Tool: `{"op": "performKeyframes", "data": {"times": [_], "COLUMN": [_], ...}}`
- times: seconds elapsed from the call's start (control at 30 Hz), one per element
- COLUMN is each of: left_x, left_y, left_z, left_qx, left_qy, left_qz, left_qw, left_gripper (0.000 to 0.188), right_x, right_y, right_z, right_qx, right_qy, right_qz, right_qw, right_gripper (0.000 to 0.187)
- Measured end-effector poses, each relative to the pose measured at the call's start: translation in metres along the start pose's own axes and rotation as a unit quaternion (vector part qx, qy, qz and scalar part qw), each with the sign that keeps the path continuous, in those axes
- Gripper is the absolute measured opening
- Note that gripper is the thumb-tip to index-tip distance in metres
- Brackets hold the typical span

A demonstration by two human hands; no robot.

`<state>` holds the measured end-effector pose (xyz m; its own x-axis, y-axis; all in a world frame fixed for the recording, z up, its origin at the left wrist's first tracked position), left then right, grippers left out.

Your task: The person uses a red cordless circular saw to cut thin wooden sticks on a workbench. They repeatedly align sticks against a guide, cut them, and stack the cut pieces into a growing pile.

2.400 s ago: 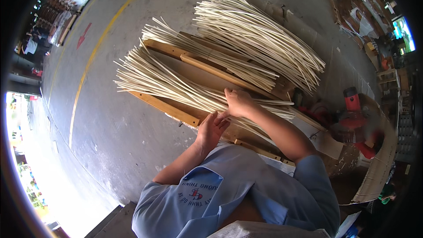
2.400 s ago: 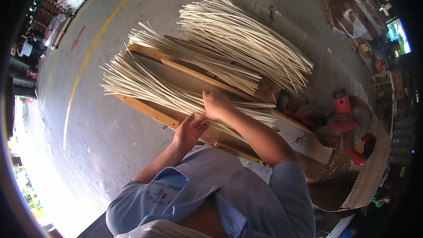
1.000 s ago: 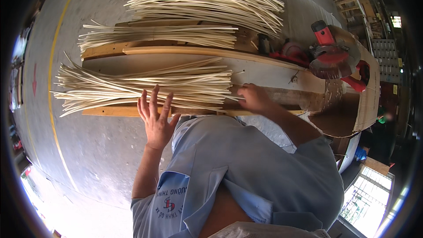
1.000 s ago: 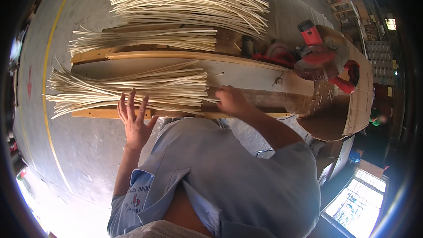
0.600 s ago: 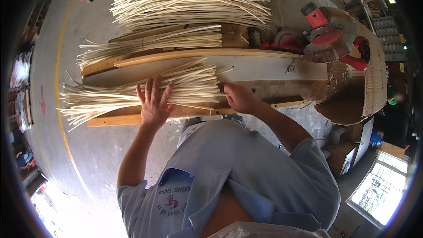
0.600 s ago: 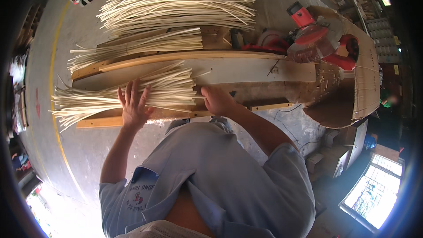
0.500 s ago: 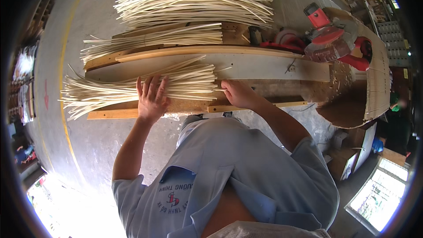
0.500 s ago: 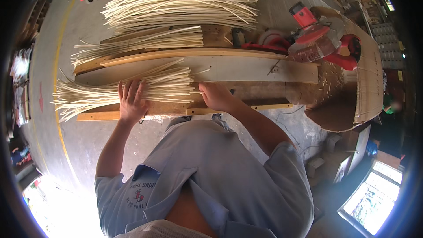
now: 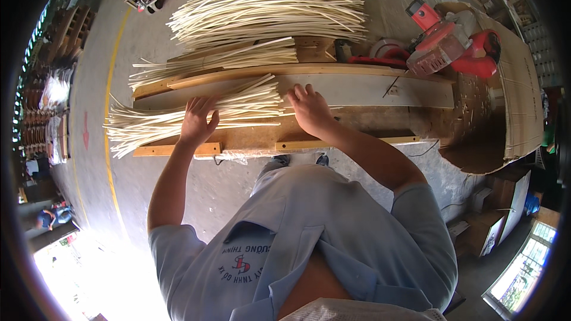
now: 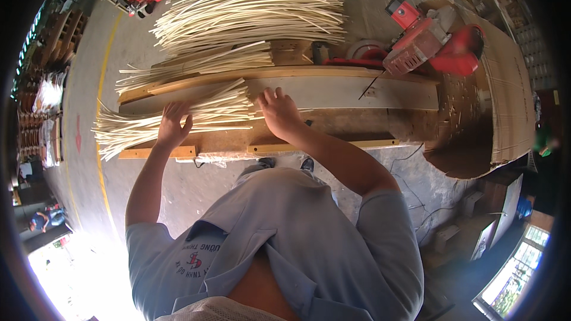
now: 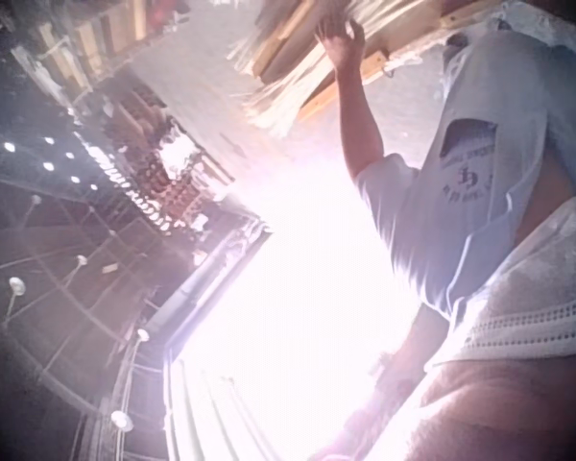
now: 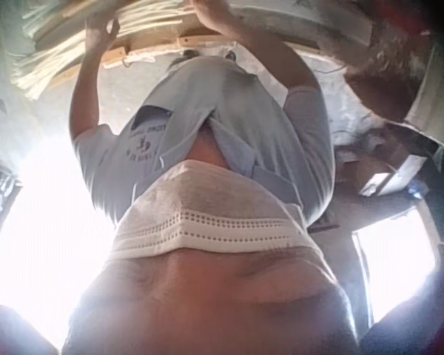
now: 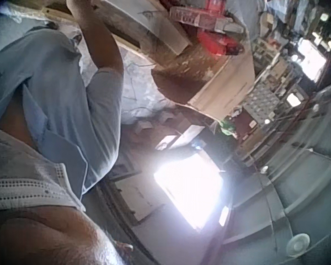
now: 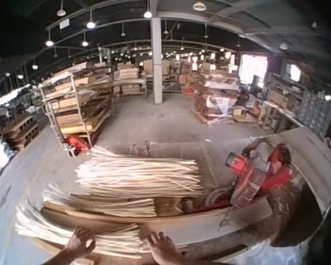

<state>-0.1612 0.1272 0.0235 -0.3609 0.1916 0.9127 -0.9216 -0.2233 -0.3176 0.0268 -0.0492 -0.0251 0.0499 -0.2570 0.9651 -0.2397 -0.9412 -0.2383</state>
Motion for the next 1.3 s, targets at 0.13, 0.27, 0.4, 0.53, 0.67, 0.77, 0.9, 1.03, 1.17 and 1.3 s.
{"op": "performKeyframes", "data": {"times": [0.13,0.27,0.4,0.53,0.67,0.77,0.9,1.03,1.17,1.3], "left_x": [0.000,-0.003,-0.007,-0.012,-0.007,0.014,0.067,0.039,-0.075,-0.091], "left_y": [0.005,0.007,0.008,0.016,0.019,0.025,0.069,0.166,0.246,0.235], "left_z": [-0.001,-0.003,-0.004,-0.012,-0.004,0.014,0.036,0.019,0.004,-0.014], "left_qx": [0.019,0.027,0.037,0.093,0.122,0.116,0.182,0.475,0.647,0.622], "left_qy": [0.002,-0.005,-0.025,-0.047,-0.076,-0.081,-0.075,0.077,0.413,0.516], "left_qz": [-0.001,-0.007,-0.014,-0.064,-0.067,0.017,0.288,0.409,0.465,0.464], "left_qw": [1.000,1.000,0.999,0.993,0.987,0.990,0.937,0.776,0.441,0.363], "left_gripper": [0.045,0.044,0.045,0.052,0.065,0.069,0.041,0.019,0.052,0.064], "right_x": [-0.011,-0.018,0.007,0.026,0.018,0.022,0.023,0.030,0.028,0.018], "right_y": [0.010,0.031,0.033,0.023,0.016,0.016,0.015,0.013,0.009,0.008], "right_z": [-0.009,-0.019,-0.029,-0.032,-0.023,-0.024,-0.026,-0.026,-0.028,-0.021], "right_qx": [0.027,0.011,0.051,0.053,0.045,0.071,0.076,0.079,0.105,0.087], "right_qy": [-0.037,-0.073,-0.045,-0.068,-0.057,-0.058,-0.061,-0.091,-0.101,-0.085], "right_qz": [-0.079,-0.187,-0.109,-0.109,-0.155,-0.133,-0.150,-0.146,-0.143,-0.183], "right_qw": [0.996,0.980,0.992,0.990,0.985,0.987,0.984,0.982,0.979,0.975], "right_gripper": [0.014,0.012,0.013,0.013,0.013,0.014,0.014,0.016,0.023,0.022]}}
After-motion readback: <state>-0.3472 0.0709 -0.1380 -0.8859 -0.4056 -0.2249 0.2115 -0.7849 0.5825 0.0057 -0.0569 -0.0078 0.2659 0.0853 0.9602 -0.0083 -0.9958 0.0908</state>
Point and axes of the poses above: each hand's wrist, its own y-axis away from the middle knuckle, its own x-axis out of the back of the hand, z = x × y, the point moved 9 cm from there along -y, towards the middle knuckle, and after that the axes turned 5 degrees about -x, right-handed, at the moved point
